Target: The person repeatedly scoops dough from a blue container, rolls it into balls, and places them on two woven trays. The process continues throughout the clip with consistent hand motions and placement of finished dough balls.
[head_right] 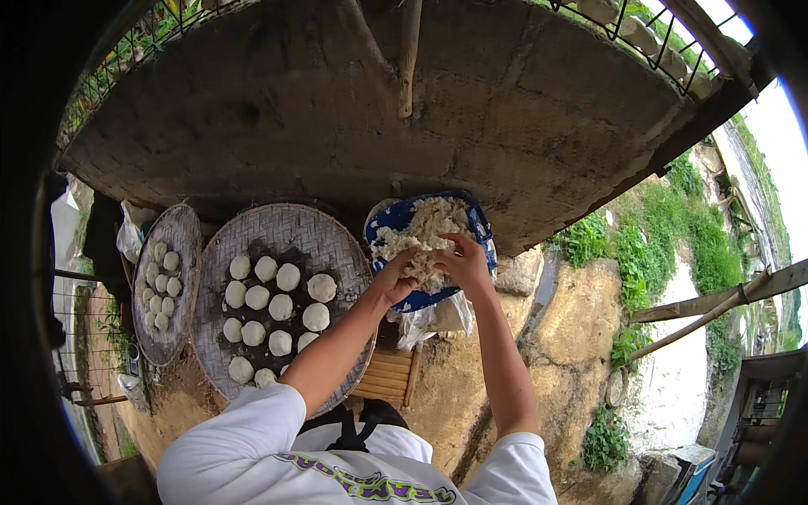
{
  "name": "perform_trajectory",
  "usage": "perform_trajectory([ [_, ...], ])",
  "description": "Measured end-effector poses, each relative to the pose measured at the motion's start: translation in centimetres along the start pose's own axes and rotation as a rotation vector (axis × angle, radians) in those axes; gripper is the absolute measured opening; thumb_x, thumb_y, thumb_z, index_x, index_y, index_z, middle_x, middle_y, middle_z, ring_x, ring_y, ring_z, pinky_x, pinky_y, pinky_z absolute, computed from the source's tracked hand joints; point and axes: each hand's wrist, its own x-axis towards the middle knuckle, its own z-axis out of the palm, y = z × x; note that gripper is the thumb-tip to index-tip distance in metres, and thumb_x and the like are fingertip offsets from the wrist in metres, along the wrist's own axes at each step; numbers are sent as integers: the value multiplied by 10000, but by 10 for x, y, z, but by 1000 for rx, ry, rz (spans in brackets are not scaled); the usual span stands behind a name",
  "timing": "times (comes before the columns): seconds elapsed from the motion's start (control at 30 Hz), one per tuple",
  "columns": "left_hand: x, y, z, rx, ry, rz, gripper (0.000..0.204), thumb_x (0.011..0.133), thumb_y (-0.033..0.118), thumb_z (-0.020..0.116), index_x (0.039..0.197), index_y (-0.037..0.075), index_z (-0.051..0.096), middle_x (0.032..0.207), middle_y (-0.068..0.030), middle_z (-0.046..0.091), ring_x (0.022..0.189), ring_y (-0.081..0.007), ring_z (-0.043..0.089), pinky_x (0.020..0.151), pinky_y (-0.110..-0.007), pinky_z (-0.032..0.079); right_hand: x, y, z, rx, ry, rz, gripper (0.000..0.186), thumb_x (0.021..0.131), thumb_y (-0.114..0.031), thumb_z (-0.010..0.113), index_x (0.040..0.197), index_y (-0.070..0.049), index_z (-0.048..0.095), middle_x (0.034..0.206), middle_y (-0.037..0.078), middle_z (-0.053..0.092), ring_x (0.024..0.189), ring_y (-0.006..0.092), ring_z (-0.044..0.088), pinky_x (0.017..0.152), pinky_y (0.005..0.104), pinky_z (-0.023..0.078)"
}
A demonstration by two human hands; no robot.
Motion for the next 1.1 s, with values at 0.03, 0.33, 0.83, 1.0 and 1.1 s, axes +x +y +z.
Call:
perform_trajectory([
  [0.03,-6,4,1,-4,36,-8,281,979,191,716,1198,46,617,1188,-107,683,1059,-230,700,850,-352,635,2,7,-5,99,-34,-7,422,929,-37,707,1319,66,580,955,59,656,877,137,682,821,317,617],
  [0.33,-70,31,23,-188,-98,40,800,935,755,498,1409,113,543,1416,-204,563,1307,-430,554,1052,-616,480,-8,41,5,-943,178,-318,468,937,-366,716,1245,-16,677,1263,229,660,1141,401,659,945,475,532],
  [0.83,-328,49,37,236,652,633,780,1009,713,402,1533,135,420,1465,-118,546,1320,-232,536,1164,-446,378,-190,-5,309,515,-41,-17,509,1072,-411,490,1381,-11,540,1289,155,630,1217,262,616,985,411,526],
  [1.0,-521,89,-30,0,-21,626,687,1048,633,405,1442,85,531,1320,-101,658,1186,-240,665,1013,-423,555,-290,-2,427,-179,-227,-646,654,1008,-514,595,1358,38,599,1292,145,614,1103,237,627,959,403,502],
  [1.1,-605,114,-54,-59,324,618,621,1065,615,383,1396,111,528,1170,-80,672,1053,-213,687,927,-428,573,-322,12,527,272,-666,-206,451,1044,-384,582,1141,37,713,1086,116,700,932,215,654,881,363,526],
])
